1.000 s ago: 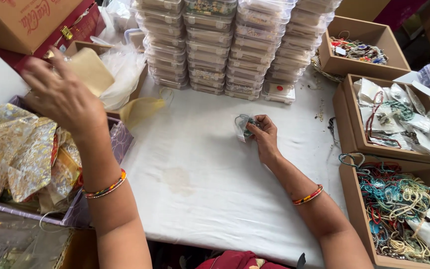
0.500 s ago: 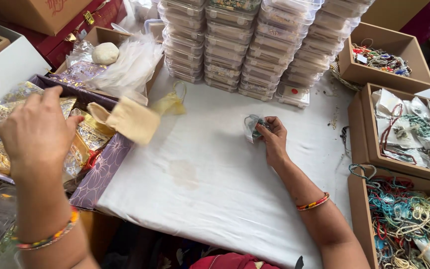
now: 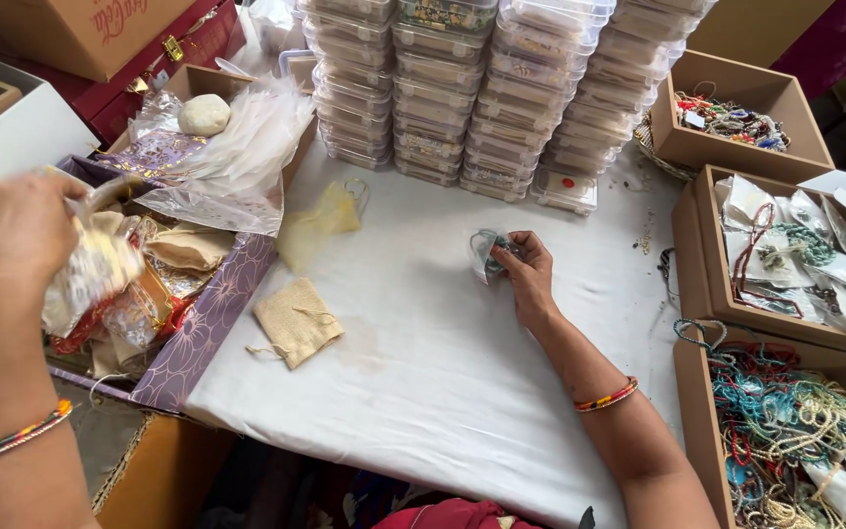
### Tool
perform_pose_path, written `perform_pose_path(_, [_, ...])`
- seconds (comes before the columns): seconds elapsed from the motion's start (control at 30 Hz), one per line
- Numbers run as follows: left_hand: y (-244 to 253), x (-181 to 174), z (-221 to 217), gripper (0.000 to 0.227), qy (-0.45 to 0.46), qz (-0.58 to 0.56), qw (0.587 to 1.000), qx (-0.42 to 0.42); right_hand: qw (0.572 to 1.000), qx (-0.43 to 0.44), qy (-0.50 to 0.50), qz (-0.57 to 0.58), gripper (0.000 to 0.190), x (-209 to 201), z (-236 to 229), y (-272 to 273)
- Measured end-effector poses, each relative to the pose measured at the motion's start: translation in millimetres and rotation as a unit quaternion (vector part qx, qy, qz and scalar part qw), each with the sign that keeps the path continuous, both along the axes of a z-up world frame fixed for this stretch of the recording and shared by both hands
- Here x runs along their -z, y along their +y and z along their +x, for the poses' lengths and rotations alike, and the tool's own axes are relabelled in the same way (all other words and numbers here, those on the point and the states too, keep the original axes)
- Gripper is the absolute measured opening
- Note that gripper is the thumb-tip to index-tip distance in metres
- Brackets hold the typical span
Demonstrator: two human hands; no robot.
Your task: The person places a small folded cloth into a clear plastic container and stacks it. They then pick up a green beaded necklace, coil it, and place it into a small plastic bag. Next, they place the bagged necklace into a decorative gold-patterned pouch, tie it closed, and place it into another clear plastic container. Finally, they pick up a long blue beaded necklace and lay it out on the table.
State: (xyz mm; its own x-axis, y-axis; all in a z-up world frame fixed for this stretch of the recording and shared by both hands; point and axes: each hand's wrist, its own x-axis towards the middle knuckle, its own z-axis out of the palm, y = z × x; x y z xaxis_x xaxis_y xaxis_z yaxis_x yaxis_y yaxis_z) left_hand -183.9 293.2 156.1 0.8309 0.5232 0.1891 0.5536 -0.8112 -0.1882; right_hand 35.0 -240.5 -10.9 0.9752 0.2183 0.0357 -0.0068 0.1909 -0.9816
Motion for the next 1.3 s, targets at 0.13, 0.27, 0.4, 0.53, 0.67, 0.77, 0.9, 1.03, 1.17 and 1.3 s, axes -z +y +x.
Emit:
perform_pose_path(0.13, [-85.6,-59.3,0.7,0.004,-0.275,0.094,0.933,0.213,1.000,0.003,0.000,-0.009,0.017,1.6,0.6,-0.3])
perform_pose_path(0.27, [-153.9,-48.3,34.1,0.012,-0.322,-0.059,0.866,0.378,1.000,0.003,-0.006,-0.002,0.017,7.0,2.9,-1.4])
perform_pose_path(0.4, [-218.4,-31.6,50.0,0.056,-0.116,-0.044,0.879,0.461,1.000,0.020,0.004,0.001,0.017,1.0,0.4,-3.7])
perform_pose_path(0.53, [-238.0,-11.6,48.5,0.101,0.316,-0.149,0.900,0.262,0.999,0.033,0.009,0.038,0.018,1.4,3.0,-4.8])
perform_pose_path(0.67, [-208.0,72.4,55.5,0.105,0.350,-0.082,0.886,0.294,0.999,0.032,0.018,0.018,0.017,-5.1,0.4,-2.4])
perform_pose_path(0.77, [-187.2,98.5,67.9,0.022,0.274,-0.101,0.894,0.340,0.999,0.027,0.016,0.012,0.017,-3.6,-1.6,-0.8])
perform_pose_path(0.9, [-173.1,109.3,82.2,0.026,0.179,0.002,0.925,0.336,0.999,0.031,-0.008,0.004,0.016,-0.8,-0.7,-1.4])
perform_pose_path(1.03, [-172.9,118.6,104.7,0.040,0.014,0.122,0.930,0.346,0.999,0.031,-0.008,0.018,0.017,2.2,0.9,-0.9])
perform_pose_path(1.17, [-170.1,144.2,126.3,0.052,-0.028,0.132,0.950,0.282,1.000,0.015,-0.008,0.025,0.017,5.2,4.3,0.7])
perform_pose_path(1.3, [-165.7,168.0,148.6,0.044,-0.060,-0.053,0.967,0.243,1.000,0.007,-0.008,0.027,0.016,3.3,3.4,1.9])
